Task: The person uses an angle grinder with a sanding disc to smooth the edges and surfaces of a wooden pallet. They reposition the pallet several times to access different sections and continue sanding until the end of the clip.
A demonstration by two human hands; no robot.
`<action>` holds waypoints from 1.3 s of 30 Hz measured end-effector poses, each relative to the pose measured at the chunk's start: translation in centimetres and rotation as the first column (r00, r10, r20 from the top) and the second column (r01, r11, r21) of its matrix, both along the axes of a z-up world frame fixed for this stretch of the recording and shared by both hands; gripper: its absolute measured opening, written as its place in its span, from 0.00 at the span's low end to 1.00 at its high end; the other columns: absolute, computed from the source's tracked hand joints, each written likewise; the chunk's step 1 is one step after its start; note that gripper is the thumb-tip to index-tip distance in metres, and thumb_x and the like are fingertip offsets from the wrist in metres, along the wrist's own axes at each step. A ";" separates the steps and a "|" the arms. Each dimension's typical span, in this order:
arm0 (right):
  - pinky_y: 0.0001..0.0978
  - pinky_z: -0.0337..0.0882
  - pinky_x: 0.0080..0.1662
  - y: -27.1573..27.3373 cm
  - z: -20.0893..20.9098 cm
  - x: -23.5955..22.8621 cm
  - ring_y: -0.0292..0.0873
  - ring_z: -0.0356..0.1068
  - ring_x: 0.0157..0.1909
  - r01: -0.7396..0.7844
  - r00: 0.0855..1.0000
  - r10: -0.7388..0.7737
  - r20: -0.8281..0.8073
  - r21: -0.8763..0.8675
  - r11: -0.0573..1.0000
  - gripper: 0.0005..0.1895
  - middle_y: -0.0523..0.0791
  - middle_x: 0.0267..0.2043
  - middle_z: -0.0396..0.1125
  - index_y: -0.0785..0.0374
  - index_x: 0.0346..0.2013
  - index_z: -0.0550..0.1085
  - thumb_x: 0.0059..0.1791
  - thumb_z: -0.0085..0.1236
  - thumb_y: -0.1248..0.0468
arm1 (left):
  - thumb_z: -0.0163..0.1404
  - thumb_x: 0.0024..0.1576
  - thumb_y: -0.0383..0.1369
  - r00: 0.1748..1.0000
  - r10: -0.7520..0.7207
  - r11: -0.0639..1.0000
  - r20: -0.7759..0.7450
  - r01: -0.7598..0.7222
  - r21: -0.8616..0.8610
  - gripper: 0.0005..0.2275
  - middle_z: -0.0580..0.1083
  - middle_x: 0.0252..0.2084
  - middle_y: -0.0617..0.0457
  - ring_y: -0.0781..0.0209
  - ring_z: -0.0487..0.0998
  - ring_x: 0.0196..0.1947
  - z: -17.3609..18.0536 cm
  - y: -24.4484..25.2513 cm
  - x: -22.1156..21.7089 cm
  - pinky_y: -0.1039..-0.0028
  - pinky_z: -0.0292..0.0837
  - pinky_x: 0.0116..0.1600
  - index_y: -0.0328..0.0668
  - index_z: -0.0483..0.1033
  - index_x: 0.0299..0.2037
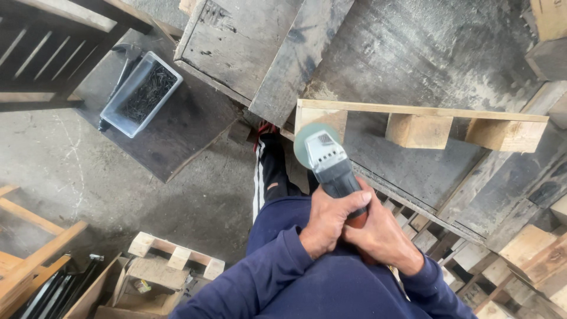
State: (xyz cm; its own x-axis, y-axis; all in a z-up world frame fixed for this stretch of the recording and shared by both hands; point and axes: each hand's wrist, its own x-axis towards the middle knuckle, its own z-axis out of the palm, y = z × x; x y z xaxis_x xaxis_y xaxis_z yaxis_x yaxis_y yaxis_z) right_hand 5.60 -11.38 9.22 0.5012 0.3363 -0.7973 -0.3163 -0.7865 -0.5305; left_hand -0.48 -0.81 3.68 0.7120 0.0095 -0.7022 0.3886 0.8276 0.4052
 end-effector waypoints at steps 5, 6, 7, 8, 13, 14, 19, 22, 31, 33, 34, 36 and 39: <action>0.41 0.72 0.57 -0.6 0.2 -0.4 0.51 0.74 0.58 0.011 1.000 -0.014 -0.027 -0.116 0.993 0.58 0.54 0.56 0.71 0.57 0.75 0.48 0.34 0.65 0.54 | 0.61 0.53 0.28 0.999 0.019 0.999 -0.026 -0.020 -0.035 0.17 0.76 0.43 0.46 0.58 0.79 0.42 -0.1 -1.0 -0.8 0.68 0.79 0.50 0.31 0.72 0.50; 0.41 0.73 0.57 -0.6 0.3 -0.4 0.50 0.75 0.57 0.014 1.000 -0.018 -0.025 -0.145 0.989 0.57 0.54 0.55 0.72 0.55 0.76 0.48 0.35 0.64 0.54 | 0.61 0.53 0.28 1.000 0.012 1.000 -0.025 -0.013 -0.026 0.17 0.76 0.43 0.46 0.58 0.79 0.42 -0.2 -1.2 -0.8 0.68 0.79 0.50 0.31 0.72 0.50; 0.41 0.72 0.57 -0.7 0.4 -0.4 0.51 0.74 0.57 -0.001 1.000 0.000 -0.011 -0.112 0.994 0.57 0.54 0.56 0.71 0.56 0.75 0.49 0.35 0.65 0.54 | 0.61 0.52 0.28 0.999 0.022 0.999 -0.024 -0.022 -0.031 0.17 0.76 0.43 0.47 0.59 0.79 0.42 -0.1 -1.3 -0.8 0.68 0.79 0.50 0.31 0.72 0.50; 0.41 0.71 0.57 -0.6 0.5 -0.4 0.51 0.74 0.58 -0.017 1.000 0.018 0.004 -0.078 0.997 0.57 0.54 0.56 0.71 0.58 0.74 0.50 0.34 0.65 0.55 | 0.62 0.52 0.27 0.999 0.032 0.999 -0.024 -0.032 -0.034 0.18 0.76 0.44 0.47 0.59 0.79 0.43 -0.1 -1.3 -0.8 0.68 0.79 0.51 0.31 0.72 0.50; 0.41 0.71 0.57 -1.3 0.2 -1.0 0.52 0.73 0.59 0.004 1.000 -0.004 -0.002 -0.059 0.998 0.56 0.55 0.57 0.71 0.58 0.74 0.49 0.35 0.65 0.55 | 0.62 0.51 0.27 0.997 0.069 0.997 -0.020 -0.070 -0.038 0.19 0.76 0.44 0.46 0.58 0.79 0.43 -0.4 -1.9 -1.4 0.68 0.79 0.51 0.31 0.72 0.50; 0.41 0.71 0.57 -1.5 0.0 -1.1 0.52 0.74 0.59 0.010 1.000 -0.009 0.006 -0.043 0.999 0.57 0.56 0.57 0.70 0.59 0.75 0.49 0.35 0.64 0.55 | 0.62 0.51 0.28 0.998 0.059 0.998 -0.016 -0.059 -0.032 0.19 0.76 0.44 0.45 0.57 0.79 0.43 -0.5 -2.1 -1.5 0.67 0.78 0.50 0.31 0.72 0.50; 0.42 0.69 0.60 -2.3 -0.4 -0.8 0.53 0.71 0.61 -0.056 0.998 0.059 0.029 -0.091 0.994 0.57 0.57 0.59 0.68 0.60 0.74 0.48 0.35 0.66 0.57 | 0.62 0.50 0.28 0.998 0.062 0.998 -0.015 -0.062 -0.012 0.21 0.75 0.45 0.46 0.58 0.79 0.45 -0.7 -2.7 -1.4 0.66 0.79 0.53 0.33 0.70 0.52; 0.43 0.69 0.60 -2.7 -0.9 -0.9 0.54 0.71 0.61 -0.101 0.994 0.104 0.039 -0.067 0.993 0.58 0.57 0.58 0.68 0.61 0.75 0.48 0.35 0.66 0.57 | 0.62 0.51 0.29 0.997 0.070 0.997 -0.012 -0.070 -0.012 0.21 0.76 0.46 0.45 0.57 0.79 0.46 -1.1 -3.2 -1.8 0.65 0.79 0.54 0.31 0.70 0.53; 0.44 0.70 0.57 -2.7 -0.4 -0.4 0.55 0.72 0.58 -0.164 0.981 0.165 0.100 -0.012 0.986 0.57 0.58 0.56 0.69 0.63 0.73 0.50 0.34 0.67 0.58 | 0.63 0.50 0.29 0.986 0.167 0.986 -0.028 -0.167 -0.008 0.22 0.76 0.45 0.46 0.57 0.79 0.44 -1.3 -4.3 -1.9 0.65 0.78 0.53 0.29 0.71 0.53; 0.43 0.72 0.55 -3.1 -0.4 -0.4 0.53 0.75 0.56 -0.150 0.986 0.153 0.069 -0.054 0.987 0.55 0.56 0.55 0.71 0.60 0.74 0.51 0.35 0.65 0.56 | 0.63 0.50 0.29 0.980 0.194 0.980 -0.042 -0.195 -0.035 0.22 0.76 0.44 0.46 0.57 0.80 0.43 -1.4 -4.9 -2.0 0.65 0.79 0.52 0.31 0.70 0.52; 0.42 0.72 0.56 -3.1 -0.5 -0.4 0.53 0.74 0.57 -0.141 0.987 0.144 0.064 -0.055 0.989 0.55 0.56 0.56 0.71 0.59 0.73 0.52 0.35 0.65 0.56 | 0.63 0.50 0.29 0.981 0.191 0.981 -0.047 -0.192 -0.029 0.22 0.76 0.44 0.47 0.57 0.80 0.44 -1.5 -4.9 -2.0 0.66 0.79 0.53 0.32 0.70 0.52; 0.41 0.72 0.56 -3.1 -0.6 -0.3 0.52 0.74 0.58 -0.119 0.991 0.122 0.058 -0.058 0.991 0.55 0.55 0.57 0.71 0.57 0.73 0.53 0.35 0.66 0.55 | 0.63 0.49 0.29 0.982 0.181 0.983 -0.054 -0.182 -0.020 0.22 0.76 0.45 0.48 0.59 0.79 0.45 -1.6 -4.9 -1.7 0.66 0.79 0.53 0.34 0.69 0.53; 0.41 0.69 0.58 -4.2 -0.6 -0.4 0.53 0.71 0.61 -0.106 0.991 0.111 0.077 -0.069 0.992 0.56 0.56 0.58 0.69 0.58 0.73 0.52 0.33 0.67 0.57 | 0.63 0.50 0.28 0.993 0.117 0.993 -0.033 -0.117 -0.020 0.22 0.75 0.46 0.47 0.58 0.78 0.46 -1.6 -5.6 -1.5 0.67 0.78 0.54 0.32 0.70 0.53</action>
State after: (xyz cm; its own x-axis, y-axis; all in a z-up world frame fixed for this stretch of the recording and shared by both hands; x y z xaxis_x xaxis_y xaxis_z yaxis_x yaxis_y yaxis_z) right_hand 5.25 -15.59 8.66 0.5278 0.3413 -0.7778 -0.1861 -0.8470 -0.4979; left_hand -2.01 -6.43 2.04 0.6841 0.0760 -0.7255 0.3009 0.8766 0.3756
